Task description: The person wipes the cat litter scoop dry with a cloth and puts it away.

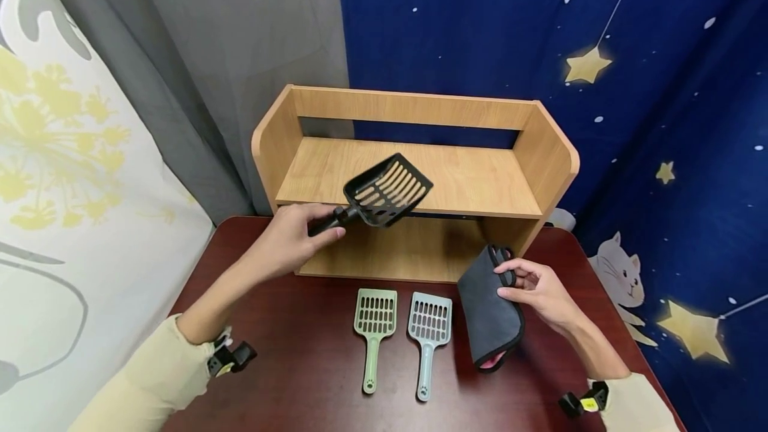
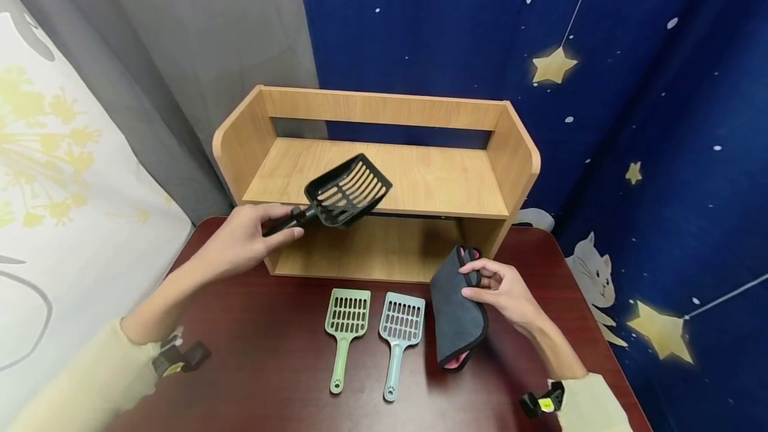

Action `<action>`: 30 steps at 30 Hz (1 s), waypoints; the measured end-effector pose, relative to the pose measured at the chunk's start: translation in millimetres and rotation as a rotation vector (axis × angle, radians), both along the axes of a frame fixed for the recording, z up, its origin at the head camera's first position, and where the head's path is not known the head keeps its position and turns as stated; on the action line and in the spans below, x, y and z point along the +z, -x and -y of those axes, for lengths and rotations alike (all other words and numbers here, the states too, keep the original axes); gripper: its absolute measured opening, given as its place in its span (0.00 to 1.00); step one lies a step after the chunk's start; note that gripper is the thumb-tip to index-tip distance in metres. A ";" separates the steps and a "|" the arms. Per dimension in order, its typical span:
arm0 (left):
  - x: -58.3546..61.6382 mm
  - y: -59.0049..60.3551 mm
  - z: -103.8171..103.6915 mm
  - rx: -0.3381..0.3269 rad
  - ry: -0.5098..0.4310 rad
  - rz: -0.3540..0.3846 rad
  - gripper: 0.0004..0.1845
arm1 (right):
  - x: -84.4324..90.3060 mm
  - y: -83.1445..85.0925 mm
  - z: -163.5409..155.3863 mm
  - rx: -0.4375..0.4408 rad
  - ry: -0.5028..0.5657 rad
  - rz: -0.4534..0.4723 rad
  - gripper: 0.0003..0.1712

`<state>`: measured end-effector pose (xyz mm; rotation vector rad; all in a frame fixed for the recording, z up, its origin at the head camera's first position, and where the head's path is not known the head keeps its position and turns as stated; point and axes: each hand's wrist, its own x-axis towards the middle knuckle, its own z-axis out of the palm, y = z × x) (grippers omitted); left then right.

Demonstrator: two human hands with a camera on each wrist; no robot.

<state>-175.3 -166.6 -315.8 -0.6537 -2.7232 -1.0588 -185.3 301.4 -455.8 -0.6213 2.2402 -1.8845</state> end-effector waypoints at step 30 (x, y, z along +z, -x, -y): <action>6.9 82.8 16.4 0.303 0.093 0.030 0.08 | -7.2 -1.4 -37.3 -0.102 -0.134 -0.006 0.19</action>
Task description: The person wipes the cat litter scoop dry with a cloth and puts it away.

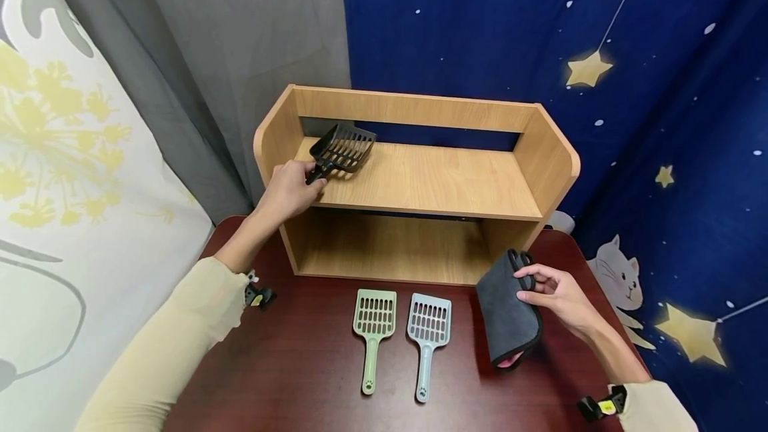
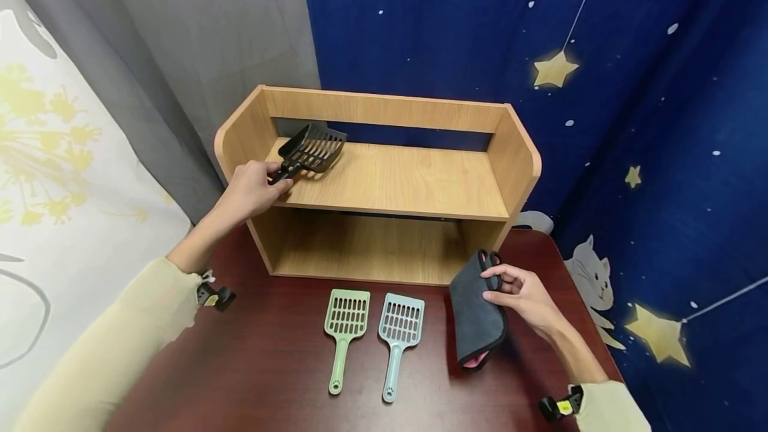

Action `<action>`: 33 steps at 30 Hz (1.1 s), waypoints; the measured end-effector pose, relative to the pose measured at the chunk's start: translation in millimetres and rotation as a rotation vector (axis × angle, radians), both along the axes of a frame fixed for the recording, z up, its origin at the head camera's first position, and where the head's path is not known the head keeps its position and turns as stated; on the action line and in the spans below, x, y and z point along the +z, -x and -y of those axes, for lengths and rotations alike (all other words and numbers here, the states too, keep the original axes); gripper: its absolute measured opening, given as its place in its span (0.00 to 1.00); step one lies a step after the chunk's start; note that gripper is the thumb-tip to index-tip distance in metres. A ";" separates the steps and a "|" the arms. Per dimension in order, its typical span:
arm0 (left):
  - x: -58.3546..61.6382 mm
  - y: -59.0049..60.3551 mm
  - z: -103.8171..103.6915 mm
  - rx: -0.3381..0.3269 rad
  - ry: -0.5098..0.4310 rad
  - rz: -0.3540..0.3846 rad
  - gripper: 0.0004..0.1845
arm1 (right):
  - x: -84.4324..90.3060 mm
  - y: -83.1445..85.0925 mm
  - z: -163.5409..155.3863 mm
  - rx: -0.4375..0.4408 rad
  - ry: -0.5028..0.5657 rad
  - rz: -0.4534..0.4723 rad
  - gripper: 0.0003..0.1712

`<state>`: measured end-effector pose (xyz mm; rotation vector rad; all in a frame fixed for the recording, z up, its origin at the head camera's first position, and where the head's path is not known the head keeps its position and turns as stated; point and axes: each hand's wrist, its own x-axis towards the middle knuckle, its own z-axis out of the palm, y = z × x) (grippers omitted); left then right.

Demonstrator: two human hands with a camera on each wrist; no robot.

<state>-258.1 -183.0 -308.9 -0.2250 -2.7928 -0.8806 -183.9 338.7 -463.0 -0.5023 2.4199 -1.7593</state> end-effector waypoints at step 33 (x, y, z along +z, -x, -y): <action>-11.4 23.2 -23.0 0.017 -0.114 0.095 0.29 | -6.4 6.9 4.5 0.001 -0.013 0.032 0.21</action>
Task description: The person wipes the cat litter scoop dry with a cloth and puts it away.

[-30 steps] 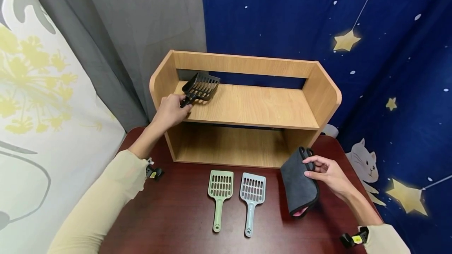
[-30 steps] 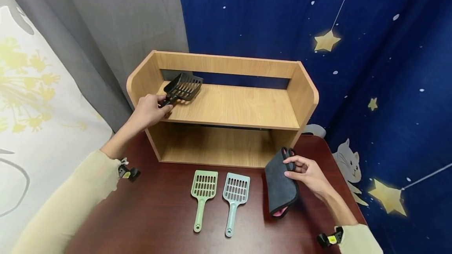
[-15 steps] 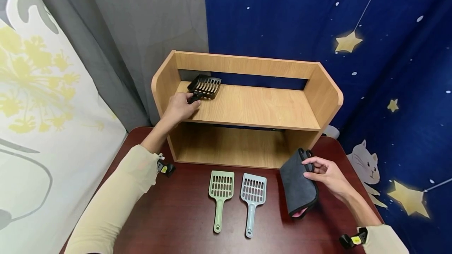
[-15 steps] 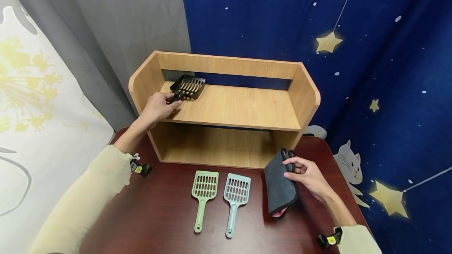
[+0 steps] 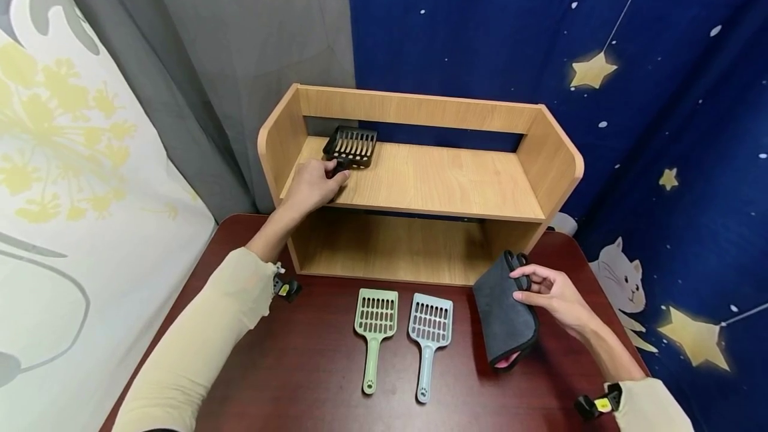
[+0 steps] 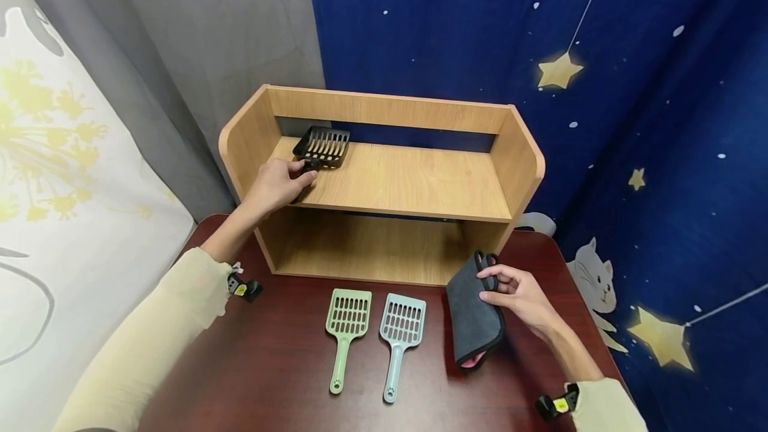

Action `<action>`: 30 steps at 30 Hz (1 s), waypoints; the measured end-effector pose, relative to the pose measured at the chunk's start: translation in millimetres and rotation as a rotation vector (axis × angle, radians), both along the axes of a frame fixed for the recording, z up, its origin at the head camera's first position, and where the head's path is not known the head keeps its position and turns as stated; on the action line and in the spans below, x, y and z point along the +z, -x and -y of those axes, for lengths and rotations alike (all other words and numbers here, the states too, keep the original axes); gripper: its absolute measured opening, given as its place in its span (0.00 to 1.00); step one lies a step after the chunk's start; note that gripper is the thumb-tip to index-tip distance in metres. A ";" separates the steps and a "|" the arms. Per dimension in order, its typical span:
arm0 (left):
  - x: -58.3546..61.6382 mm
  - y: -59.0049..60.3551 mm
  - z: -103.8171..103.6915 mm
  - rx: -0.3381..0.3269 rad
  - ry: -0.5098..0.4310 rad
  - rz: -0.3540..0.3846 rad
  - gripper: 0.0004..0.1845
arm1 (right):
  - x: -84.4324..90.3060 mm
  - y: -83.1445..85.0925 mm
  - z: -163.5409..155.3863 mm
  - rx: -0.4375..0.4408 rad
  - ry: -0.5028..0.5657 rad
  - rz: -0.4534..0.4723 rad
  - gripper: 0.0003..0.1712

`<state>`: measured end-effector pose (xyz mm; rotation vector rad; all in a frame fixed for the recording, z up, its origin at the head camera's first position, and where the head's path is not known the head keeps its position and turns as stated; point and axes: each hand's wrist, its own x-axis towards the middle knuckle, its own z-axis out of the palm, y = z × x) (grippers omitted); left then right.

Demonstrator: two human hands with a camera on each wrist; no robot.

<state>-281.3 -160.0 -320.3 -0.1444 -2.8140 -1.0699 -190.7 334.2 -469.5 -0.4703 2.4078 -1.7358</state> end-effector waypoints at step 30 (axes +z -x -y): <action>-34.7 -112.3 10.9 -0.048 0.005 -0.834 0.33 | 12.2 13.7 14.4 0.158 0.032 0.034 0.22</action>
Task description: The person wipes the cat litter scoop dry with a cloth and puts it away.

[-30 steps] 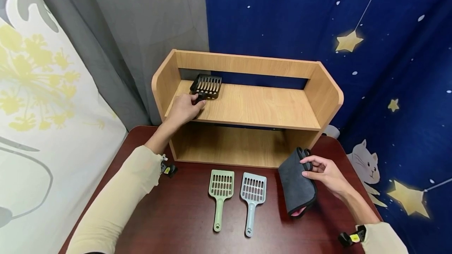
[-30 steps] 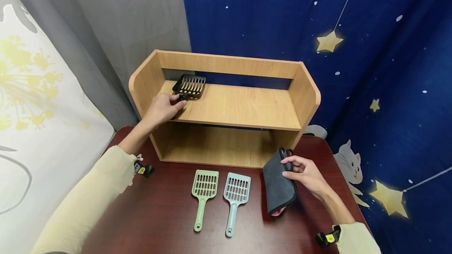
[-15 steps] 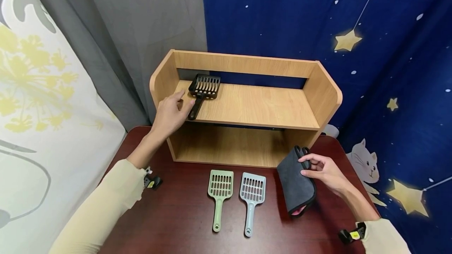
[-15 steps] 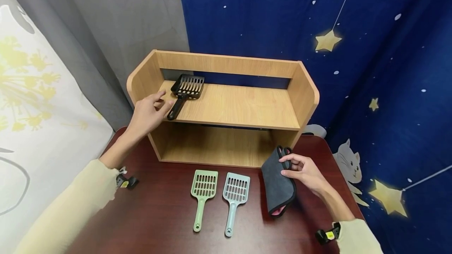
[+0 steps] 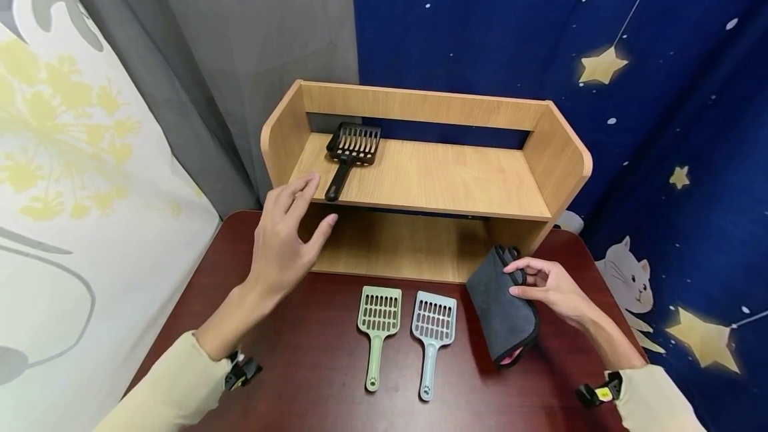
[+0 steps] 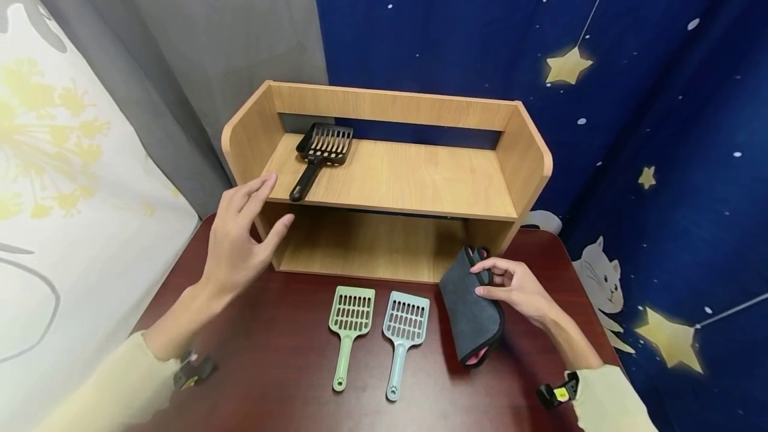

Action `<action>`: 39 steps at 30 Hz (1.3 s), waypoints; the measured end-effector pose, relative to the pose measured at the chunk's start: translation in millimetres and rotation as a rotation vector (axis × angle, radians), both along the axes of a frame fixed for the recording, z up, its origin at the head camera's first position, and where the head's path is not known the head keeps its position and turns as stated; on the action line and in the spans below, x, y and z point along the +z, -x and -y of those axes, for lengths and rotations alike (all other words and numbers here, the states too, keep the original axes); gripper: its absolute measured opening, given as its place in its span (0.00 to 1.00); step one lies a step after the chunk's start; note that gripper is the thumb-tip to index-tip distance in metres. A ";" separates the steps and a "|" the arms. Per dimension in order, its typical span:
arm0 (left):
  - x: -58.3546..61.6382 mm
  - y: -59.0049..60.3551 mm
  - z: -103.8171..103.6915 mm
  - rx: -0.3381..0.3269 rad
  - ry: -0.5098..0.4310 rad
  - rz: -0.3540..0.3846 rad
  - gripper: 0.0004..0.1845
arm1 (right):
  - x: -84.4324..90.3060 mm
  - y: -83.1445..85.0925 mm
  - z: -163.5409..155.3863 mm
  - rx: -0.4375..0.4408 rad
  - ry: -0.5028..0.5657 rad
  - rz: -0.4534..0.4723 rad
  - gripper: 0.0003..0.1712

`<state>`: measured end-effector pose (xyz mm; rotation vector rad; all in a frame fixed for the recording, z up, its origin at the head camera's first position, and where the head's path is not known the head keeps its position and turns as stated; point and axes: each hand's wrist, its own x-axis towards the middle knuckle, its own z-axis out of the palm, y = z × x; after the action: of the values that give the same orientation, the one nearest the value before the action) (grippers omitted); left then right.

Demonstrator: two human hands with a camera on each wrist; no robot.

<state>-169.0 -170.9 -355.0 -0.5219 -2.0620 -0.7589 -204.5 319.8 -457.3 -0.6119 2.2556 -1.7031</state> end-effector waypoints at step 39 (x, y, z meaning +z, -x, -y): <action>-180.0 -68.3 -51.3 0.093 0.071 0.916 0.60 | -12.3 -25.7 19.5 0.012 -0.005 0.017 0.23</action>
<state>-100.7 -119.6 -535.0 -0.0942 -2.9315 -0.9804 -178.8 300.3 -469.5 -0.6065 2.2389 -1.6904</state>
